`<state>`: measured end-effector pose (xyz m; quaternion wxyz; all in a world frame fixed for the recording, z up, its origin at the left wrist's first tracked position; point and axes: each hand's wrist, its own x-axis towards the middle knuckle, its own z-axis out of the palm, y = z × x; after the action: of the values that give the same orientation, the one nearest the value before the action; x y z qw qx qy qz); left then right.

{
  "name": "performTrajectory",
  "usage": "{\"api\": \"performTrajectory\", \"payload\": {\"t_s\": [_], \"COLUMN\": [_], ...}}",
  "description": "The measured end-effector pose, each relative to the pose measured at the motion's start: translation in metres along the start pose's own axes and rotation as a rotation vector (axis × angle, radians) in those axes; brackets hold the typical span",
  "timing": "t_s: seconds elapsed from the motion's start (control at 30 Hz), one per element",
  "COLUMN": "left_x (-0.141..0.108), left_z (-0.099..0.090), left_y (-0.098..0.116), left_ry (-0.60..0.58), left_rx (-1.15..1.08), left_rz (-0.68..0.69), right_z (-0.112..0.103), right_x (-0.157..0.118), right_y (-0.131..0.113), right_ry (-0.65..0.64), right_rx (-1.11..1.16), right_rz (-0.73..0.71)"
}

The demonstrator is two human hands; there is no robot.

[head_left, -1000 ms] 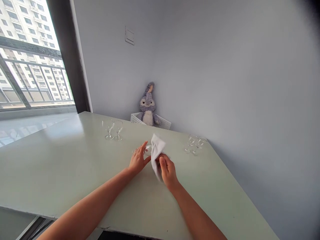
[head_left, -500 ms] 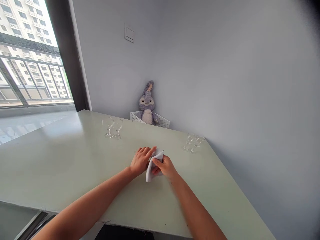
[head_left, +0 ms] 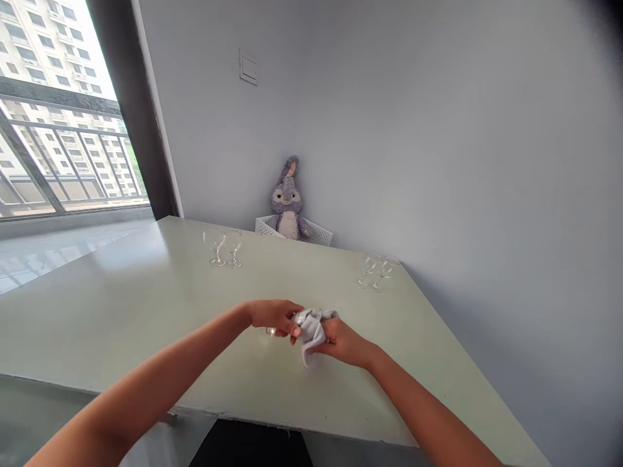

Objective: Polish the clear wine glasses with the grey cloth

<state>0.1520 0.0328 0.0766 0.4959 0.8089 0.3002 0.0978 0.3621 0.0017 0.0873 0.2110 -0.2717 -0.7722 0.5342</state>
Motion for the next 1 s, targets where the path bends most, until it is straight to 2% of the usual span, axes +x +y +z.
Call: {"api": "performTrajectory", "payload": {"t_s": [0.03,0.07,0.1,0.13,0.23,0.27,0.33,0.4,0.47,0.5,0.53,0.6,0.67,0.7,0.73,0.77,0.8,0.87,0.9,0.93,1.0], "left_x": [-0.005,-0.01,-0.013,-0.015,-0.016,-0.015,-0.014,-0.014,-0.017,-0.02,-0.023,-0.028,-0.031,-0.031,-0.031,-0.03,-0.028,-0.023,-0.02,-0.017,-0.011], "left_z": [-0.004,-0.006,-0.006,-0.004,0.009,0.014,0.024,0.028,0.027,0.025,0.021,0.013,0.006,0.004,0.004,0.005,0.007,0.015,0.018,0.022,0.025], "left_y": [0.006,0.013,0.019,0.024,0.032,0.032,0.027,0.022,0.018,0.017,0.017,0.017,0.016,0.016,0.016,0.016,0.015,0.013,0.011,0.008,0.003], "left_ry": [-0.138,-0.205,-0.177,-0.061,0.472,0.596,0.675,0.668,0.637,0.584,0.491,0.209,-0.059,-0.122,-0.103,-0.001,0.149,0.482,0.607,0.68,0.73], "left_rx": [-0.059,-0.063,-0.006,0.115,0.697,0.876,1.096,1.101,0.922,0.772,0.597,0.229,-0.023,-0.062,-0.035,0.056,0.202,0.571,0.747,0.895,1.069], "left_rz": [0.001,0.001,0.003,0.006,0.062,0.109,0.223,0.261,0.188,0.136,0.088,0.035,0.025,0.028,0.034,0.044,0.061,0.133,0.185,0.237,0.308], "right_z": [0.001,0.003,0.005,0.006,0.011,0.013,0.015,0.017,0.018,0.017,0.016,0.014,0.013,0.013,0.013,0.014,0.015,0.016,0.016,0.017,0.017], "right_x": [-0.005,-0.01,-0.013,-0.014,-0.014,-0.013,-0.012,-0.014,-0.019,-0.021,-0.024,-0.029,-0.031,-0.031,-0.031,-0.029,-0.027,-0.022,-0.019,-0.016,-0.009], "right_y": [-0.008,-0.013,-0.015,-0.014,-0.002,0.003,0.009,0.009,0.004,0.001,-0.003,-0.011,-0.014,-0.014,-0.012,-0.009,-0.005,0.003,0.006,0.008,0.011], "right_ry": [-0.046,-0.061,-0.036,0.021,0.303,0.379,0.448,0.419,0.331,0.272,0.209,0.115,0.086,0.096,0.119,0.158,0.211,0.343,0.397,0.432,0.452], "right_rx": [-0.042,-0.047,-0.017,0.045,0.337,0.441,0.596,0.618,0.506,0.412,0.294,0.006,-0.265,-0.35,-0.377,-0.34,-0.249,0.036,0.195,0.339,0.538], "right_rz": [-0.042,-0.054,-0.034,0.013,0.144,0.157,0.148,0.123,0.097,0.079,0.052,-0.04,-0.154,-0.189,-0.195,-0.164,-0.106,0.031,0.081,0.11,0.131]}}
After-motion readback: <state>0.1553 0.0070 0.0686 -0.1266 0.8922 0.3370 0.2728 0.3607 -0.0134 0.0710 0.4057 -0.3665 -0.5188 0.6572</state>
